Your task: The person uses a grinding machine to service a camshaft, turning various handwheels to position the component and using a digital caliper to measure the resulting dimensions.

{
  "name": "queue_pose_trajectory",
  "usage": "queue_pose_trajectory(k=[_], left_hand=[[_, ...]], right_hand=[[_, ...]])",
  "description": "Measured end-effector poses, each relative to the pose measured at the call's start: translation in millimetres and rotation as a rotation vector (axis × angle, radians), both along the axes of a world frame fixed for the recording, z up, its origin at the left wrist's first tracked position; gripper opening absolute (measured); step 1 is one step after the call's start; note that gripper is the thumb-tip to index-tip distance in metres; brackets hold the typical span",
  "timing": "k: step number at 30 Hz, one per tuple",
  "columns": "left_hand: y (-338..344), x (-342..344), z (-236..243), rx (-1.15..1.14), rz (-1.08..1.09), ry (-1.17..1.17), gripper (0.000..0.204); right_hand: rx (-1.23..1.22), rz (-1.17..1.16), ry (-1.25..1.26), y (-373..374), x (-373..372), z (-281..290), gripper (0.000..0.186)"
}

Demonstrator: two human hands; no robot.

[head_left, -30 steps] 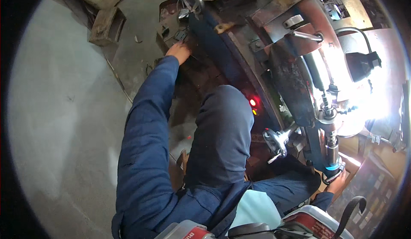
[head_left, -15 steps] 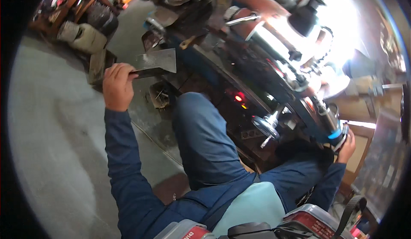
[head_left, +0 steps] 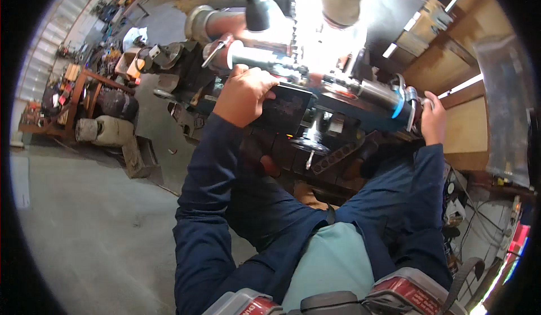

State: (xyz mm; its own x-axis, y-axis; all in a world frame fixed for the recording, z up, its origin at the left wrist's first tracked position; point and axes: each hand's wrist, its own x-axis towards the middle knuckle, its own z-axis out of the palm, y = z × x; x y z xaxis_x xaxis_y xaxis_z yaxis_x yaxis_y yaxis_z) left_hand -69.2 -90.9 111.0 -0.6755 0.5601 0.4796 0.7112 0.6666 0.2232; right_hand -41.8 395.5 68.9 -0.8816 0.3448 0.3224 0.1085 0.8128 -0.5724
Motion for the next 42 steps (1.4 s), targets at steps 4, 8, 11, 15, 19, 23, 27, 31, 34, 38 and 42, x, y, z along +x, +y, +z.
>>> queue_pose_trajectory(k=[4, 8, 11, 15, 19, 23, 27, 31, 34, 38, 42], left_hand=[[40, -21, -18, -0.019, 0.012, 0.042, 0.026], [45, -32, -38, 0.066, 0.036, 0.066, 0.024], [37, -22, -59, 0.188, 0.034, -0.025, 0.023], [33, -8, -68, 0.196, -0.001, -0.026, 0.025], [36, -2, -74, 0.191, 0.078, 0.111, 0.023], [42, 6, -74, 0.225, 0.136, 0.154, 0.023], [48, -1, -71, 0.217, 0.157, 0.137, 0.021], [47, -4, -69, 0.233, 0.149, 0.022, 0.035], [31, -4, -62, 0.23, 0.077, 0.013, 0.043], [0, -8, -57, 0.378, 0.134, 0.118, 0.048], [-35, -21, -73, 0.859, 0.353, 0.098, 0.033]], right_hand=[[-0.01, -0.021, 0.013, -2, 3, 3, 0.03], [-0.048, -0.019, 0.03, -1, 3, -1, 0.03], [-0.069, -0.026, 0.013, -4, 4, 1, 0.03], [-0.097, -0.04, 0.029, 0, 9, 2, 0.031], [-0.325, 0.062, 0.234, 5, 13, -2, 0.039], [-0.582, -0.499, 0.543, 29, 33, -60, 0.042], [0.112, -0.611, 0.072, 58, 56, -198, 0.042], [-1.312, -0.688, 0.447, 69, 70, -325, 0.038], [-0.2, -0.313, -0.356, 11, 103, -355, 0.032], [-0.167, 0.176, -0.758, -84, 87, -387, 0.031], [0.009, 0.519, -1.06, -165, 91, -446, 0.031]])
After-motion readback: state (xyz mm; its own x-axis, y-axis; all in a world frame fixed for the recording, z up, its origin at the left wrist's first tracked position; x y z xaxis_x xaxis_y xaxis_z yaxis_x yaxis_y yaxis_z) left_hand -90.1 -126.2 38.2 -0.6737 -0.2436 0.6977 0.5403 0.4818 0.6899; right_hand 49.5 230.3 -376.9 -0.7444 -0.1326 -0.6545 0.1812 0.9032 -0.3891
